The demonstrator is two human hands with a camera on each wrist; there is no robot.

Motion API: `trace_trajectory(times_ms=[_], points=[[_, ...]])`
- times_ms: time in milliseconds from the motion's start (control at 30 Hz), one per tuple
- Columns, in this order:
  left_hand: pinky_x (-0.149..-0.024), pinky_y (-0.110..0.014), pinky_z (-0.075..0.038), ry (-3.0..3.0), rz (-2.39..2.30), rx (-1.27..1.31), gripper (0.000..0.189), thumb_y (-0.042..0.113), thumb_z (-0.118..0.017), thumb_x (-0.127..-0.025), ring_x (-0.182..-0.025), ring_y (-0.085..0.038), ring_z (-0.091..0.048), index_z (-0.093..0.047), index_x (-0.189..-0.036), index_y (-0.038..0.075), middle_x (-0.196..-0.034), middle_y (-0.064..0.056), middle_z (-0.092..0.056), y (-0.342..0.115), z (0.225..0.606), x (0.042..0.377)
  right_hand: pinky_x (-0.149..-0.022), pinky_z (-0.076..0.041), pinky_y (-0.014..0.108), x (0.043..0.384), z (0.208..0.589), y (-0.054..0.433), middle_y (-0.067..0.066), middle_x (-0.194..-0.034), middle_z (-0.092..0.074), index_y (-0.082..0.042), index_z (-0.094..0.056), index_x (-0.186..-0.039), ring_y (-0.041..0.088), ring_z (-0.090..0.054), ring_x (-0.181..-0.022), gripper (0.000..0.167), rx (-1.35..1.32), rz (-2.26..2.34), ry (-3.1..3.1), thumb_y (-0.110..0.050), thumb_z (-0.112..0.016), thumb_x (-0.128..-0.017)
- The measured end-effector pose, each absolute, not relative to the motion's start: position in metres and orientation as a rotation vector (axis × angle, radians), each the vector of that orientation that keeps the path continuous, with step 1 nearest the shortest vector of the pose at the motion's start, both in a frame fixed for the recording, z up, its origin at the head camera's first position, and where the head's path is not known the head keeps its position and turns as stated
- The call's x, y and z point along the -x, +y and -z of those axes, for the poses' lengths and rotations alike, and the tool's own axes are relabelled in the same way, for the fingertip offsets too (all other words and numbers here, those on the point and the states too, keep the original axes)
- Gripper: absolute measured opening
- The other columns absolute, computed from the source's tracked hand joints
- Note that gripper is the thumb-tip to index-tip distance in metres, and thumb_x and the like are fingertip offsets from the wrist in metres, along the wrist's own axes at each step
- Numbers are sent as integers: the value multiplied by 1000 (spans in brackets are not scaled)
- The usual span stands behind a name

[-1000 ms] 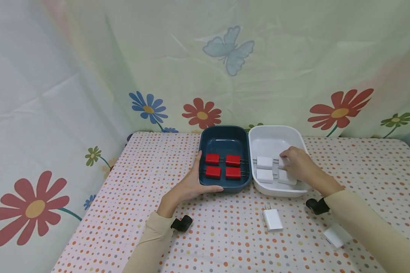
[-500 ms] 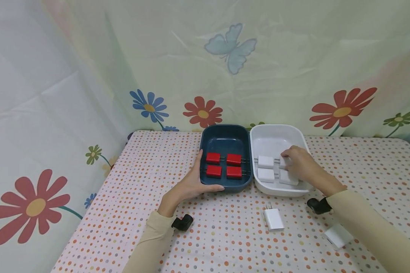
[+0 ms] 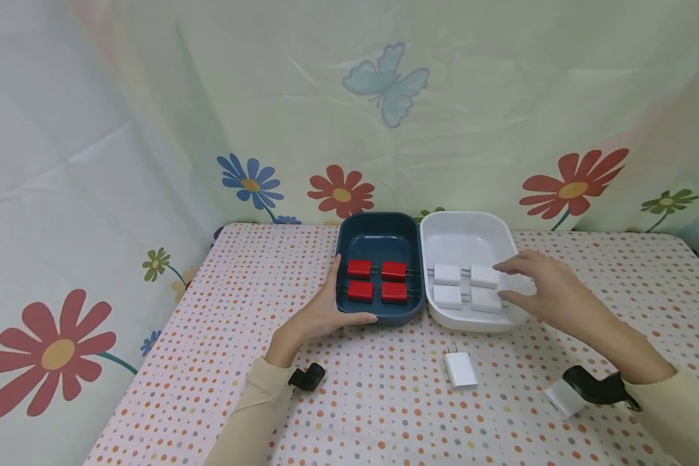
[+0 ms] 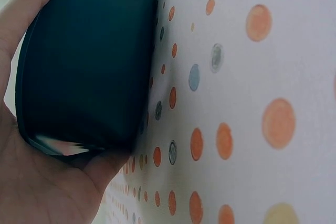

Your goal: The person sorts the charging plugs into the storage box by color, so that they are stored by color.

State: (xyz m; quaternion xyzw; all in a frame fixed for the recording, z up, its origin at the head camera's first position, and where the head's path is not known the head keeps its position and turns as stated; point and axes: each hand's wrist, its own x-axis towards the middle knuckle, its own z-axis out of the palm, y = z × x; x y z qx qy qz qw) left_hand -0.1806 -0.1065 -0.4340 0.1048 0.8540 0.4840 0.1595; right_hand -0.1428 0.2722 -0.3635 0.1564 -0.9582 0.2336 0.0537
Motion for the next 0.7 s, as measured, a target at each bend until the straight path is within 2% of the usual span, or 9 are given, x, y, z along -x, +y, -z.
trace_trajectory(times_ms=[100,200,300,367,433,500,700], points=[[-119,-61,-32,2445,-1390,-300,131,38,-89,-83,-157,-31,-18,11,-167,32,-175,-3,-9,-108,434,182,-87,-52,71,126,356,282,33,-125,-65,6,-71,-121,55,-59,-115,48,-517,-674,-2854,-3,-91,-78],[-119,-62,-31,2448,-1388,-310,131,38,-89,-84,-157,-32,-18,11,-168,31,-175,-5,-9,-108,434,182,-86,-52,70,110,355,296,25,-120,-70,-2,-76,-117,50,-62,-113,48,-574,-648,-2805,-4,-94,-73],[-119,-62,-32,2446,-1389,-327,131,37,-89,-84,-157,-32,-18,12,-168,30,-175,-5,-9,-108,435,182,-83,-60,42,97,364,311,9,-110,-75,-11,-79,-112,23,-67,-105,48,-599,-608,-2774,-7,-97,-67],[-119,-62,-32,2442,-1395,-338,131,37,-89,-84,-157,-32,-18,12,-168,29,-175,-5,-9,-108,435,182,-81,-58,23,90,373,322,0,-107,-76,-16,-80,-109,3,-63,-102,48,-596,-611,-2787,-9,-98,-66],[-119,-61,-32,2441,-1399,-340,131,36,-89,-84,-157,-32,-18,12,-168,29,-175,-5,-9,-107,435,182,-75,-51,10,84,384,331,-8,-105,-74,-18,-80,-108,-10,-56,-97,46,-605,-696,-2824,-9,-98,-66],[-119,-61,-31,2439,-1403,-344,130,36,-88,-84,-157,-32,-18,11,-168,29,-175,-5,-9,-107,435,182,-77,-51,10,80,396,340,-11,-105,-73,-16,-78,-109,-13,-56,-97,44,-647,-847,-2865,-8,-96,-70],[-120,-59,-31,2429,-1420,-345,130,34,-88,-85,-157,-30,-18,11,-168,27,-175,-4,-9,-106,435,182,-79,-54,17,78,428,365,-10,-112,-72,-13,-76,-118,-2,-63,-102,43,-940,-1281,-2928,-3,-89,-78]])
